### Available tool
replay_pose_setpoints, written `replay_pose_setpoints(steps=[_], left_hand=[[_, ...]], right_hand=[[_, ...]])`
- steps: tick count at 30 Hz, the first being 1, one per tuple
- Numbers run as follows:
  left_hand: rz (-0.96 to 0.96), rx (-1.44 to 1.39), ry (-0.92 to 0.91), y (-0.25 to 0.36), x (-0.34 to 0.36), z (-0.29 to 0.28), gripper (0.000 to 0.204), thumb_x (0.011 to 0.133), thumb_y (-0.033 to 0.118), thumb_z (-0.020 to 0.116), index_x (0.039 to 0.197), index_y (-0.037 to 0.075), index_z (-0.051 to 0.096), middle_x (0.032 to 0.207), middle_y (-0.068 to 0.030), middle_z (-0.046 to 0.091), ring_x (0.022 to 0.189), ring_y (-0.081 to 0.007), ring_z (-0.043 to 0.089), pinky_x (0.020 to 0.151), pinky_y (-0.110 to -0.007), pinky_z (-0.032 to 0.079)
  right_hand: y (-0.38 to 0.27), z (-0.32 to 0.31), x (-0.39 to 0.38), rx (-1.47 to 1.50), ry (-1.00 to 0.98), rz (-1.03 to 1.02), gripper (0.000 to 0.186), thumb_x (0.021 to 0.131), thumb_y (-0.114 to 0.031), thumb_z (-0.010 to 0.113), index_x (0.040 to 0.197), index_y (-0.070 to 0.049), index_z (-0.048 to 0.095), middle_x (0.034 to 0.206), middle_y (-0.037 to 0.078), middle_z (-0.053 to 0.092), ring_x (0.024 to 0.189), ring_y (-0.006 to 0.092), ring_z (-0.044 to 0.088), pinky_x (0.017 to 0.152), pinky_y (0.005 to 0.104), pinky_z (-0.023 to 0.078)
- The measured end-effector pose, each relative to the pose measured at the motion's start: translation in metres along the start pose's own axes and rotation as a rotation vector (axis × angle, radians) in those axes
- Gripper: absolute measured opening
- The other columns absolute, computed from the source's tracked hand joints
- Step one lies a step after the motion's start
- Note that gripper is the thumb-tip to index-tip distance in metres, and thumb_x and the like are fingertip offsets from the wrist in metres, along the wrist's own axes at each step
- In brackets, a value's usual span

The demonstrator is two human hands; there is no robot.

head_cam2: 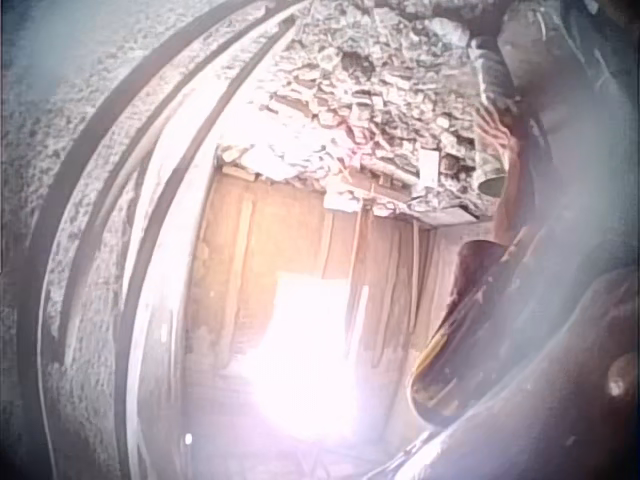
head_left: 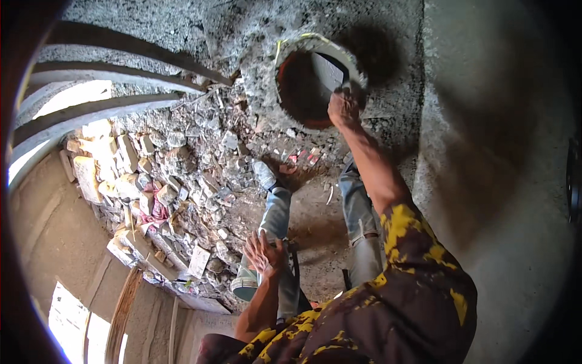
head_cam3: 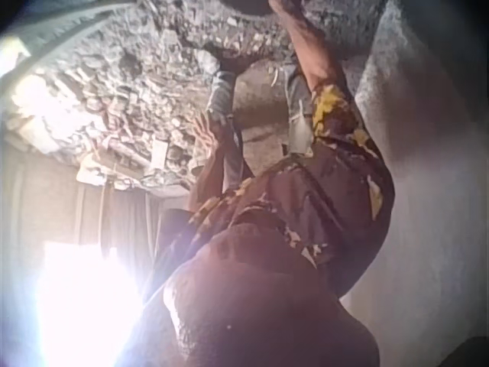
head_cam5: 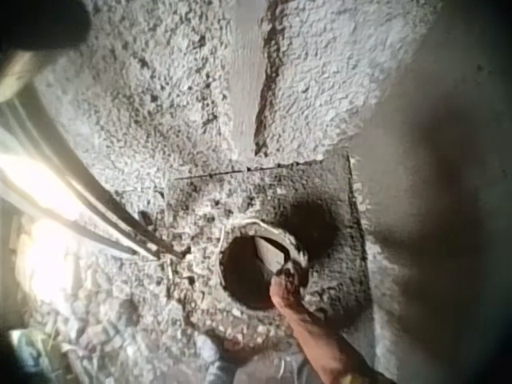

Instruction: The person smooths and applies cement mixture onto a wall using a trowel, scoops the mixture from a bucket, and then scrapes and cleans the inside of the bucket by hand.

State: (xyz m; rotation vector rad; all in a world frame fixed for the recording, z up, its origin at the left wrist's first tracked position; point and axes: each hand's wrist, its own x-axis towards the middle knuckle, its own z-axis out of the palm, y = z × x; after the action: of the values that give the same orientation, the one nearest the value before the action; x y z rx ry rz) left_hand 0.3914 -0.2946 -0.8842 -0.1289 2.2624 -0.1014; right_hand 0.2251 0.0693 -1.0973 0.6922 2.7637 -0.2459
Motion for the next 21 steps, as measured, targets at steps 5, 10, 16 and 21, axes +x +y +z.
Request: replay_pose_setpoints(steps=[5, 10, 16, 21], left_hand=[[0.014, -0.034, 0.013, -0.026, 0.001, 0.009, 0.063, 0.077, 0.038, 0.058, 0.131, 0.008, 0.047, 0.141, -0.0154, 0.038, 0.134, -0.0346, 0.027, 0.112, -0.050, 0.013], [0.045, -0.047, 0.025, -0.020, 0.010, 0.001, 0.064, 0.077, 0.039, 0.058, 0.131, 0.008, 0.046, 0.141, -0.0155, 0.038, 0.134, -0.0347, 0.028, 0.111, -0.050, 0.014], [0.025, 0.031, 0.229, -0.032, 0.001, 0.027, 0.060, 0.071, 0.044, 0.063, 0.122, 0.012, 0.057, 0.131, -0.0111, 0.051, 0.127, -0.0289, 0.039, 0.106, -0.045, 0.025], [-0.033, 0.070, 0.134, -0.015, -0.006, 0.039, 0.062, 0.074, 0.046, 0.058, 0.126, 0.014, 0.053, 0.133, -0.0111, 0.048, 0.129, -0.0336, 0.037, 0.106, -0.052, 0.022]], right_hand=[[-0.005, 0.062, -0.038, 0.297, -0.196, -0.030, 0.025, 0.081, -0.026, 0.061, 0.086, -0.002, 0.058, 0.085, 0.020, 0.061, 0.079, 0.0351, 0.062, 0.068, 0.0452, 0.049], [0.012, -0.003, -0.072, 0.566, -0.057, 0.039, 0.028, 0.082, -0.032, 0.059, 0.097, -0.008, 0.059, 0.087, 0.017, 0.065, 0.080, 0.0328, 0.063, 0.067, 0.0423, 0.050], [-0.024, -0.058, -0.098, 0.660, -0.095, 0.140, 0.028, 0.077, -0.027, 0.059, 0.102, -0.015, 0.052, 0.084, 0.016, 0.061, 0.078, 0.0389, 0.060, 0.066, 0.0459, 0.049], [-0.074, -0.193, -0.108, 0.832, -0.072, -0.251, 0.028, 0.083, -0.023, 0.060, 0.104, -0.005, 0.057, 0.076, 0.010, 0.061, 0.054, 0.0219, 0.056, 0.047, 0.0347, 0.047]])
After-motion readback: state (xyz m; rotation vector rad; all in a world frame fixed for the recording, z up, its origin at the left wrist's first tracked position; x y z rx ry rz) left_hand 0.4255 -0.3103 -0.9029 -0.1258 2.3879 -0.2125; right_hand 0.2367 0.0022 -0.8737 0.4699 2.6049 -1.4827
